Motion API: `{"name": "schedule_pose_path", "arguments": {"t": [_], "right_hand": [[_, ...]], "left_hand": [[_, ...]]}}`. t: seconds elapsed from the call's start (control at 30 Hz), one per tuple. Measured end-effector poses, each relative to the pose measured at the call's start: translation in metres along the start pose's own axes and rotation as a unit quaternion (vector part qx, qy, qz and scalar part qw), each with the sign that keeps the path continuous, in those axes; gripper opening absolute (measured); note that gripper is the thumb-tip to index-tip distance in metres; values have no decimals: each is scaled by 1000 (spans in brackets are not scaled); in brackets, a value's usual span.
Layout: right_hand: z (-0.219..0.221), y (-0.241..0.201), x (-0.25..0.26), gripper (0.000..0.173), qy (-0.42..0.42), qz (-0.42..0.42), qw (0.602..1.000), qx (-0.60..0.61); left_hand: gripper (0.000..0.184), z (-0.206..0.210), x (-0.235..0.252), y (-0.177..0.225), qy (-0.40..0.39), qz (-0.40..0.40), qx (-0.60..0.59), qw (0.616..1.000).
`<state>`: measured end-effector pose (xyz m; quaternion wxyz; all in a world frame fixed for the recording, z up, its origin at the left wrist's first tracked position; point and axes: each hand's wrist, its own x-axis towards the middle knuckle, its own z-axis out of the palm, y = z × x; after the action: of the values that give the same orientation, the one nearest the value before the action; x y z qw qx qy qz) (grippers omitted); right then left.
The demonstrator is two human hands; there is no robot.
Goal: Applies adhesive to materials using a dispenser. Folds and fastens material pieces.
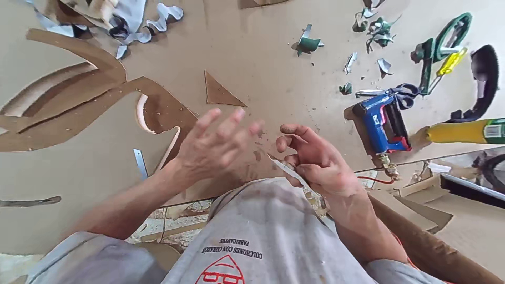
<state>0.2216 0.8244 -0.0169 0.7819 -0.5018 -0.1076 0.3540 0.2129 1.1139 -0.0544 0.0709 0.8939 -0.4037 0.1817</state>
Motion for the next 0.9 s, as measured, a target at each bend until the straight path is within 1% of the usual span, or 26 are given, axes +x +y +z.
{"name": "schedule_pose_path", "arguments": {"t": [0.03, 0.07, 0.1, 0.13, 0.17, 0.23, 0.27, 0.3, 0.4, 0.43, 0.47, 0.5, 0.57, 0.6, 0.63, 0.67, 0.73, 0.77, 0.8, 0.83, 0.9], "right_hand": [[-2, -2, -2, 64, -9, -7, 1000, 2], [-4, -3, -2, 66, -5, -15, 1000, -11], [-5, -2, -2, 69, 12, -25, 999, -45], [-5, -1, -1, 73, 29, -35, 995, -91], [-3, 0, 0, 76, 41, -46, 990, -129], [0, -2, 0, 80, 41, -58, 982, -174], [2, -3, 0, 81, 36, -60, 980, -184], [4, -5, -1, 82, 30, -60, 980, -186], [3, -7, 2, 87, -3, -59, 986, -153], [1, -8, 3, 91, -14, -55, 988, -141], [-1, -8, 4, 96, -23, -51, 990, -131], [-3, -8, 4, 100, -30, -51, 991, -122], [-9, -7, 4, 103, -41, -52, 993, -96], [-13, -6, 4, 101, -40, -56, 995, -77], [-18, -4, 4, 98, -31, -63, 996, -53], [-22, -3, 3, 95, -13, -73, 997, -30], [-33, -3, 2, 91, 21, -101, 995, -3], [-37, -3, 1, 89, 36, -112, 993, 10], [-41, -2, 1, 88, 46, -118, 992, 18], [-43, 0, 1, 88, 51, -121, 991, 22], [-44, 5, 0, 89, 59, -120, 991, 19]], "left_hand": [[34, 5, -2, -2, -31, -57, -37, 997], [35, 8, -3, -1, -52, -119, -106, 986], [38, 10, -3, 3, -51, -186, -199, 961], [44, 10, -3, 11, -33, -249, -306, 918], [54, 10, -1, 21, -17, -294, -410, 863], [72, 7, 7, 41, 14, -337, -579, 742], [79, 7, 12, 50, 27, -342, -637, 690], [84, 8, 16, 57, 35, -339, -678, 652], [98, 8, 27, 65, 51, -321, -751, 576], [103, 8, 29, 66, 60, -314, -763, 561], [107, 8, 30, 66, 66, -308, -769, 556], [110, 8, 31, 66, 73, -302, -769, 558], [113, 6, 31, 66, 85, -294, -766, 565], [110, 5, 31, 64, 87, -285, -771, 563], [106, 7, 30, 60, 87, -272, -791, 542], [99, 9, 28, 57, 87, -255, -823, 499], [86, 14, 23, 52, 88, -215, -894, 384], [81, 16, 21, 52, 92, -201, -913, 344], [75, 16, 19, 52, 101, -196, -921, 321], [68, 15, 17, 53, 115, -202, -921, 312], [58, 16, 17, 55, 138, -227, -913, 311]]}}
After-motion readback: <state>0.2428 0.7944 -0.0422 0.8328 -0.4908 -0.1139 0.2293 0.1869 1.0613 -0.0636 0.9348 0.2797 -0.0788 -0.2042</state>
